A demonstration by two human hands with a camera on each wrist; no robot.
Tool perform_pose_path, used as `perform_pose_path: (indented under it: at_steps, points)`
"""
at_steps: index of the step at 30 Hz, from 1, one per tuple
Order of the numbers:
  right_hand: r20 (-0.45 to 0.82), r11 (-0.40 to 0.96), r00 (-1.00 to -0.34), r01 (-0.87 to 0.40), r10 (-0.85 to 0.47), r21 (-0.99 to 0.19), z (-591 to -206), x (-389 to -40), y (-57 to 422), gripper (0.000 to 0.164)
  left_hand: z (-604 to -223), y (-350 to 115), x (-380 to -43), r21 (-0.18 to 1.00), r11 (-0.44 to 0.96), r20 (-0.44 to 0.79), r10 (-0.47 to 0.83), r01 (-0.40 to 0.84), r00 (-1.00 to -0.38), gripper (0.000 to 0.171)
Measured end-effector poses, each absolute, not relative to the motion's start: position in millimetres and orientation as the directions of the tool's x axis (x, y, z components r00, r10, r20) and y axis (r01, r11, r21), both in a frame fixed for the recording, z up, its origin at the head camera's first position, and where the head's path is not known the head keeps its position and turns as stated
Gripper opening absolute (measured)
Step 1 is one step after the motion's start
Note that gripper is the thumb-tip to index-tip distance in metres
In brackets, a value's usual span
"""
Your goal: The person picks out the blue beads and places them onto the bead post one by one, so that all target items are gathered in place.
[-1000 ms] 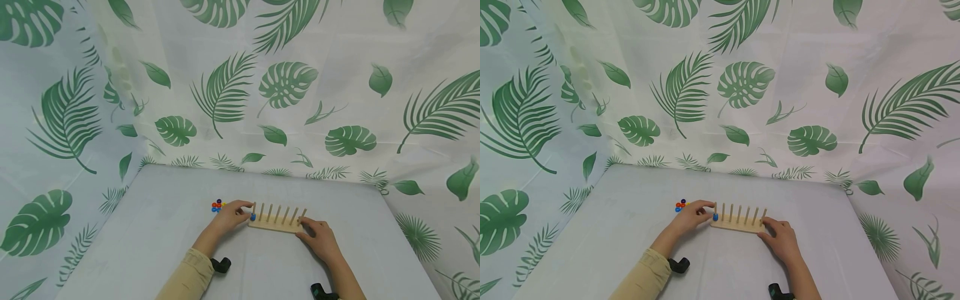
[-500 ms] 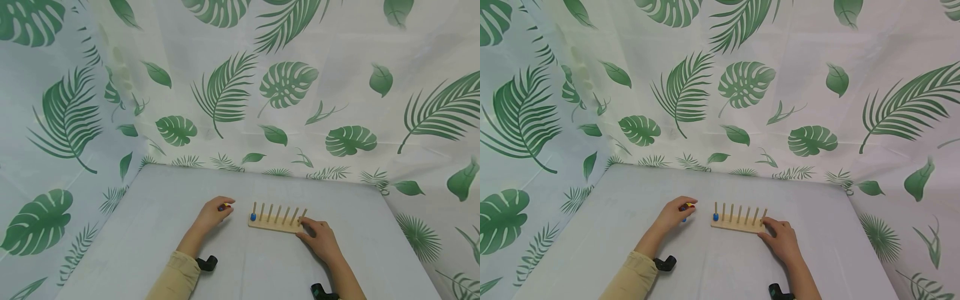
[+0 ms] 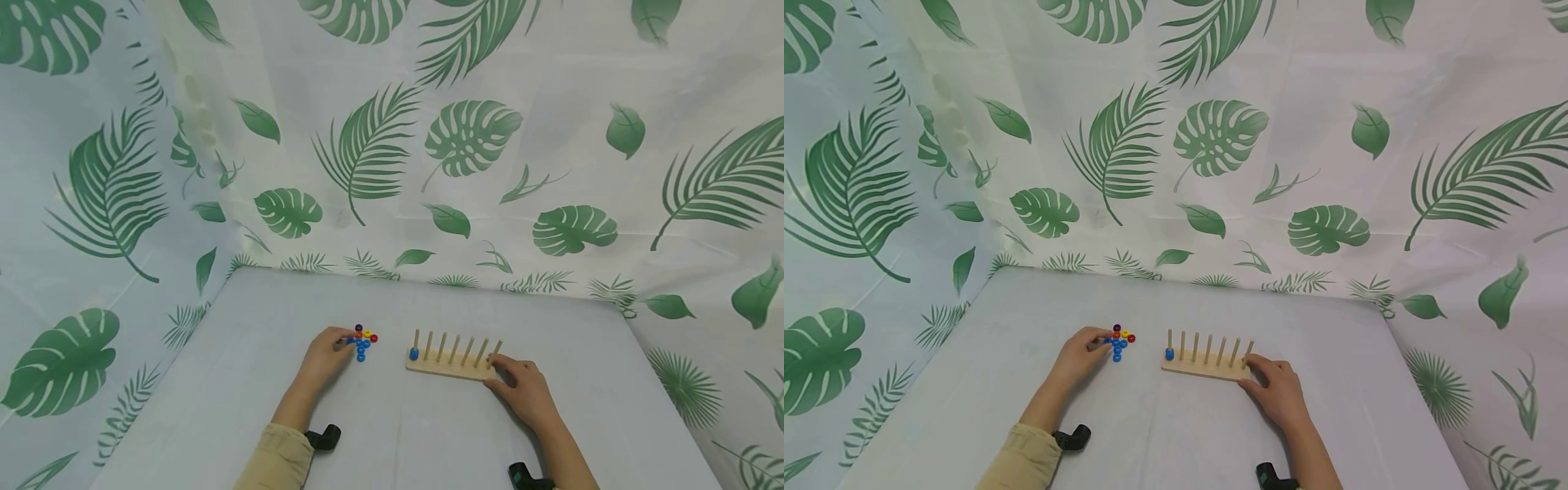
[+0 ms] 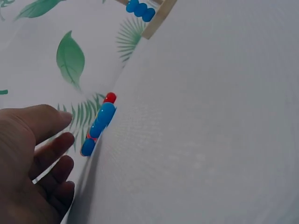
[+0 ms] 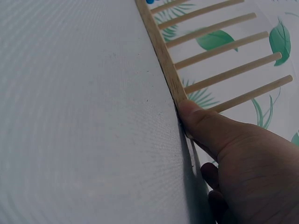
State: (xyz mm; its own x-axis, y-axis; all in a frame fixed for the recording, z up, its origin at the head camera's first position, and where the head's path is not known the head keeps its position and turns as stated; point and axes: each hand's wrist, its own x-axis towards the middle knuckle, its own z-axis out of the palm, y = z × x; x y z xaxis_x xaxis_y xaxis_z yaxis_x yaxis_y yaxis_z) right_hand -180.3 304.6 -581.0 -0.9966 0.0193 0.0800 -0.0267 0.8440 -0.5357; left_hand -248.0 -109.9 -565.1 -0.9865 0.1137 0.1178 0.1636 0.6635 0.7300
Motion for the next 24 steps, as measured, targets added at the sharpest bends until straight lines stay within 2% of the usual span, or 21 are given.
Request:
perform_pose_path:
  at_steps: [11,24]
  points:
    - [0.075,0.847,-0.997,-0.022,0.021,-0.531,-580.6,-180.1,303.5,0.059,-577.9,-116.7,-245.5,0.593,0.787,0.165,0.089,0.171,-0.982,0.03]
    - [0.054,0.842,-0.998,0.002,0.037,-0.539,-578.1,-179.7,303.3,0.06,-581.0,-115.5,-244.4,0.585,0.796,0.162,0.076,0.158,-0.984,0.03]
